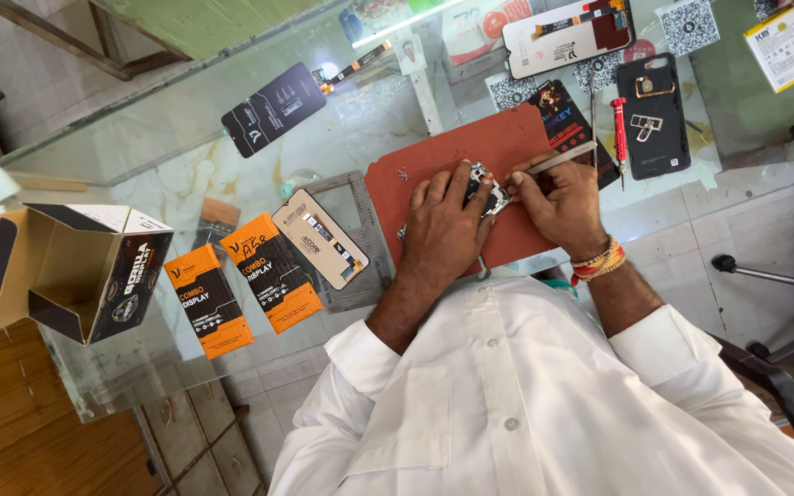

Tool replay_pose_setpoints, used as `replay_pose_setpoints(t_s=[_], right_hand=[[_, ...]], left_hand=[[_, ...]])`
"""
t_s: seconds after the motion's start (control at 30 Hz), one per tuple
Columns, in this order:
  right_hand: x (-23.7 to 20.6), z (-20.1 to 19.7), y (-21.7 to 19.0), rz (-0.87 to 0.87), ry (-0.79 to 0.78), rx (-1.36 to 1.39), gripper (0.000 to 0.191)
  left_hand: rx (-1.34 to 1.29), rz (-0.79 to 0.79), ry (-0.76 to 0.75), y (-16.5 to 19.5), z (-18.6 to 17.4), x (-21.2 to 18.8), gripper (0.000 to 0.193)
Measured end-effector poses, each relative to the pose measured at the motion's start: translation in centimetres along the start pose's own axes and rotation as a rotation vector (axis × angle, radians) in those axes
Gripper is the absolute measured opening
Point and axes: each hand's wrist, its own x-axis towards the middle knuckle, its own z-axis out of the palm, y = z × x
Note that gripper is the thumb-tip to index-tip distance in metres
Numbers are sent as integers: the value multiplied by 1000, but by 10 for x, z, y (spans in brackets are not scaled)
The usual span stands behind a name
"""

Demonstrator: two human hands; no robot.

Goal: The person uses a metal spudger to pry and separate the back cover of a disassembled smartphone on a red mat. They repeatedly lift and inspect the device, then set it down and pick up a tube of adhesive, opening the cap.

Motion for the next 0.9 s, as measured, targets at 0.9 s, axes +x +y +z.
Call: replay_pose_setpoints(t_s=[0.9], right_hand=[[3, -12, 4, -5, -49, -57, 5]], left_hand=[[-2, -18, -7, 5, 7, 5, 51]])
